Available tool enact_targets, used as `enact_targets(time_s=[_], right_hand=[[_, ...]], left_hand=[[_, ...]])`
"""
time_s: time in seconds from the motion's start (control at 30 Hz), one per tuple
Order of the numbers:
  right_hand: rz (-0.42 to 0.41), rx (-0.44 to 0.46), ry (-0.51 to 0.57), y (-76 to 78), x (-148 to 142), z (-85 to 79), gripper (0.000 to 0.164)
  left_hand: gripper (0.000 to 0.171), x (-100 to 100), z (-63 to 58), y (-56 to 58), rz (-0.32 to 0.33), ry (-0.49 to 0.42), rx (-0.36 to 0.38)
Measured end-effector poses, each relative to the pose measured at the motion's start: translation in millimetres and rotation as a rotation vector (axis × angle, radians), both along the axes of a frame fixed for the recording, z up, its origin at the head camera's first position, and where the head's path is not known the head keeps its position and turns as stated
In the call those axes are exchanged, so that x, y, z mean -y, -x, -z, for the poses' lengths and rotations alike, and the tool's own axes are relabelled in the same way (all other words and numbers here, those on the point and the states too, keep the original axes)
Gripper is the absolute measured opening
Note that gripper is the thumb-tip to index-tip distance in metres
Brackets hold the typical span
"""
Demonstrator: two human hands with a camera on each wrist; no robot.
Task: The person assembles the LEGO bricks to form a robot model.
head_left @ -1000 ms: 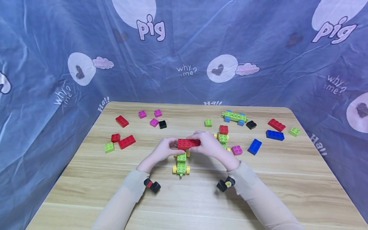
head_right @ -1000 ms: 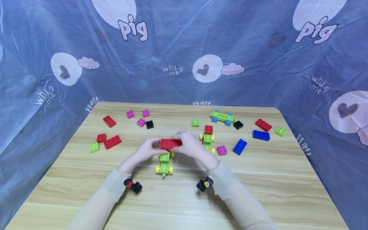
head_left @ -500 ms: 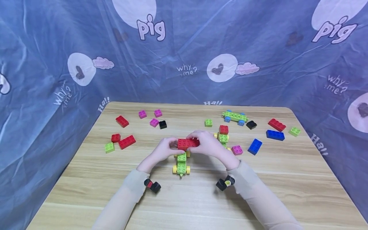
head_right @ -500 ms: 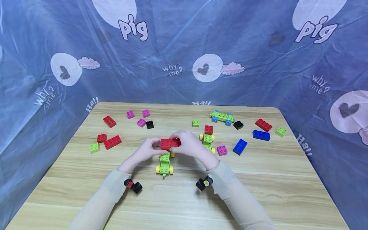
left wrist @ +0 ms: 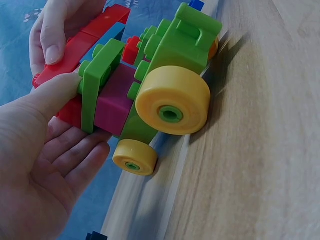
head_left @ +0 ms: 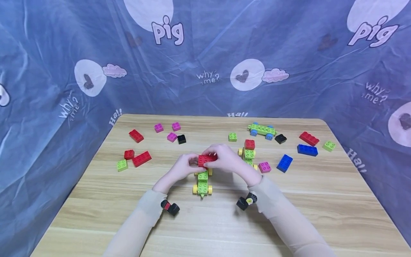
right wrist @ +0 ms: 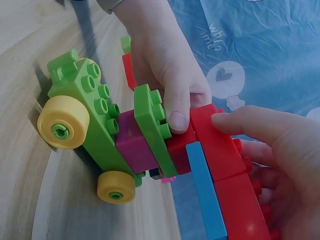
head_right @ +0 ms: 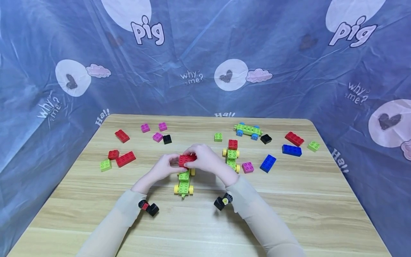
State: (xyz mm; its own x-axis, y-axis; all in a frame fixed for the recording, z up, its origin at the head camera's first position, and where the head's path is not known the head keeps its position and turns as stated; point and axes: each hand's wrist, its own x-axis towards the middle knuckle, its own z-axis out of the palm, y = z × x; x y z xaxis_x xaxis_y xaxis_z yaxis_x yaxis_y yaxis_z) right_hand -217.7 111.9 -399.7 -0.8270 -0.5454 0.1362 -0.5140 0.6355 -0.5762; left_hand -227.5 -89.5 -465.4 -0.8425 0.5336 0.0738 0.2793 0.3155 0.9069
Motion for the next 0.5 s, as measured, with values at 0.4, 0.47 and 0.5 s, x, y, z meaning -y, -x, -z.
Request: enact_targets(time_s=[0.4,0.47,0.5], right_hand=[[-0.038,0.006,0.005,3.4,-3.0,-0.8,0.029],[-0.039,0.012,0.002,4.2,-3.2,-0.7,0.029],[-0.038,0.02,0.001,4.7,-3.0,-0.6,0.029]], left_hand=[[0.036,0.6,3.4,1.7,0.0,-0.008,0.013],[0.036,0.6,3.5,1.5,-0.002,-0.005,0.015],[0.036,0.5,3.6,1.5,-0.004,-0.005,0.019]])
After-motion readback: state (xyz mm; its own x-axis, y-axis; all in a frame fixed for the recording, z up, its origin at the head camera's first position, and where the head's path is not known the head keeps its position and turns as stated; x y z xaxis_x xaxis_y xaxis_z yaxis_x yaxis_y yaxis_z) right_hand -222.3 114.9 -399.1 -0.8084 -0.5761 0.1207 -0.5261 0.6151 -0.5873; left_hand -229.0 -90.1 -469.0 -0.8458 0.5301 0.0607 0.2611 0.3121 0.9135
